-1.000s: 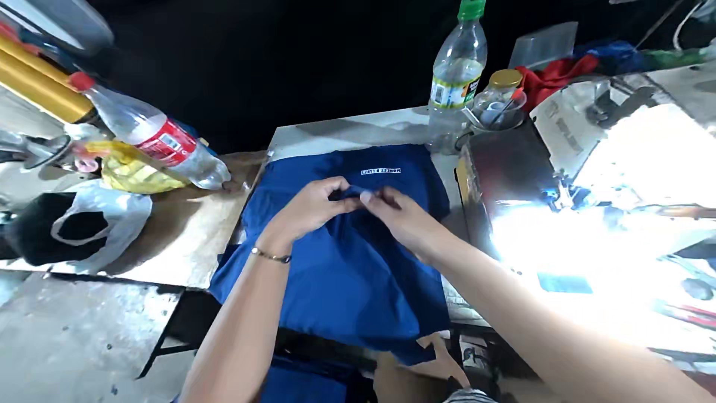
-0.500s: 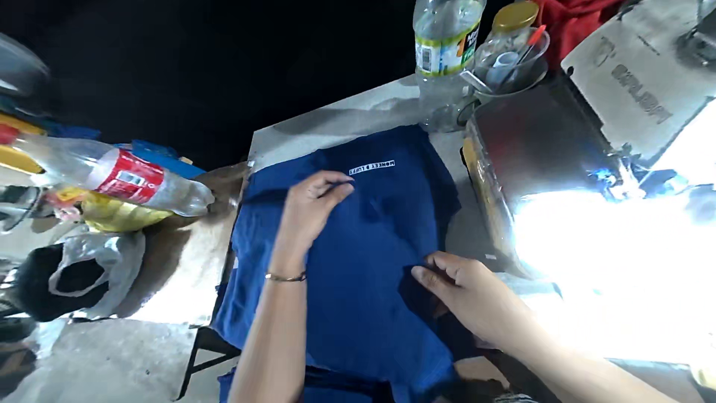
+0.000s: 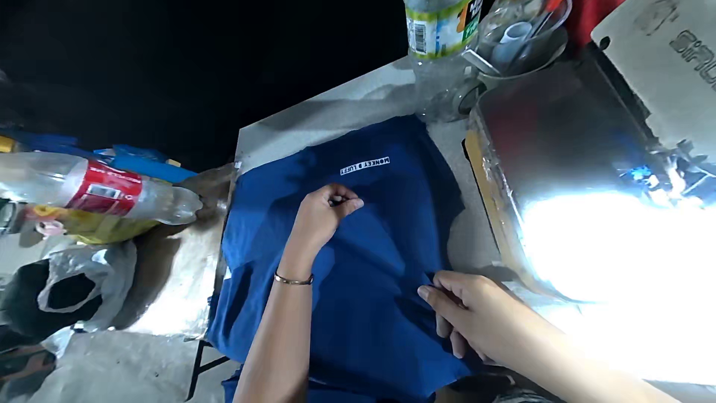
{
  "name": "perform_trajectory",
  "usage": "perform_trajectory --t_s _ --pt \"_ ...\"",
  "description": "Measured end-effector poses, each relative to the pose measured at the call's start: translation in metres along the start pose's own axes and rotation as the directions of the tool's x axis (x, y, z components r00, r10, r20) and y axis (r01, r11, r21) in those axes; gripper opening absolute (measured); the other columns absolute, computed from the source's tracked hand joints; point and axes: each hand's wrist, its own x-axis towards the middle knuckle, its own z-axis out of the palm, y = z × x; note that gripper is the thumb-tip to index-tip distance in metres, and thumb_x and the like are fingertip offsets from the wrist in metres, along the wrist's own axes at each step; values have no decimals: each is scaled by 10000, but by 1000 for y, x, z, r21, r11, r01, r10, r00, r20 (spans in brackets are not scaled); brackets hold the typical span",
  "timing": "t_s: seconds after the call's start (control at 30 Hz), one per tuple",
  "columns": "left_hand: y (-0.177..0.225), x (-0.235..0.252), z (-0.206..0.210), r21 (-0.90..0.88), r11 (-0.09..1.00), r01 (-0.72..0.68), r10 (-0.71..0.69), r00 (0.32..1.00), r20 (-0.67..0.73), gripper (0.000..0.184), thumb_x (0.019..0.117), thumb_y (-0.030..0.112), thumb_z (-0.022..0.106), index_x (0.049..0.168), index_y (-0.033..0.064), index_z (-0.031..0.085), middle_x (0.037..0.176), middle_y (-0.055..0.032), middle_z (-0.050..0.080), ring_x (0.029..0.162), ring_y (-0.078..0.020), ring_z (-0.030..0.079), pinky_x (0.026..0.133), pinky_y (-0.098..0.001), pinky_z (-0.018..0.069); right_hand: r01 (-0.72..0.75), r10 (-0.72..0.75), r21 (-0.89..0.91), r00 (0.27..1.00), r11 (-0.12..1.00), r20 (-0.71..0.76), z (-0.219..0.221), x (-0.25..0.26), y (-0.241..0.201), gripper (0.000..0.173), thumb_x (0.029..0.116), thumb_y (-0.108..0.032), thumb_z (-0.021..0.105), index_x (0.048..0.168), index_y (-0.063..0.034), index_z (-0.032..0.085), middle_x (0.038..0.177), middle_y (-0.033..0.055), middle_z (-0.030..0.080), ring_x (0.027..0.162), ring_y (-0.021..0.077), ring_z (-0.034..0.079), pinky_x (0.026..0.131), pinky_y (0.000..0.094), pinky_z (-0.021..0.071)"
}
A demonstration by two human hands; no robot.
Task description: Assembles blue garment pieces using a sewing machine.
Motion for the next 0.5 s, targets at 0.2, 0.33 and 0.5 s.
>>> perform_trajectory --t_s 0.2,0.33,0.5 --pt "-7 8 10 129 990 64 -64 998 -10 183 970 202 704 1080 60 668 946 -91 669 764 -191 601 689 -397 497 12 -37 -247 995 969 -97 5 0 1 350 1095 -370 471 1009 -74 637 766 47 653 607 131 672 589 301 591" --pt "-8 16 15 368 929 43 -65 997 49 306 994 302 674 1229 107 660 1142 -123 672 1007 -312 658 862 -557 531 99 -407 -632 838 769 -364 22 -3 9 276 988 -285 619 1091 -34 670 881 151 695 729 307 716 605 486 575" --pt "-13 22 5 202 979 -13 -13 991 130 201 1000 215 661 1124 59 682 1044 -109 685 941 -236 653 854 -471 530 391 -757 -672 505 628 -414 20 43 10 538 819 -178 790 1272 48 607 1205 222 629 1105 378 624 935 479 538"
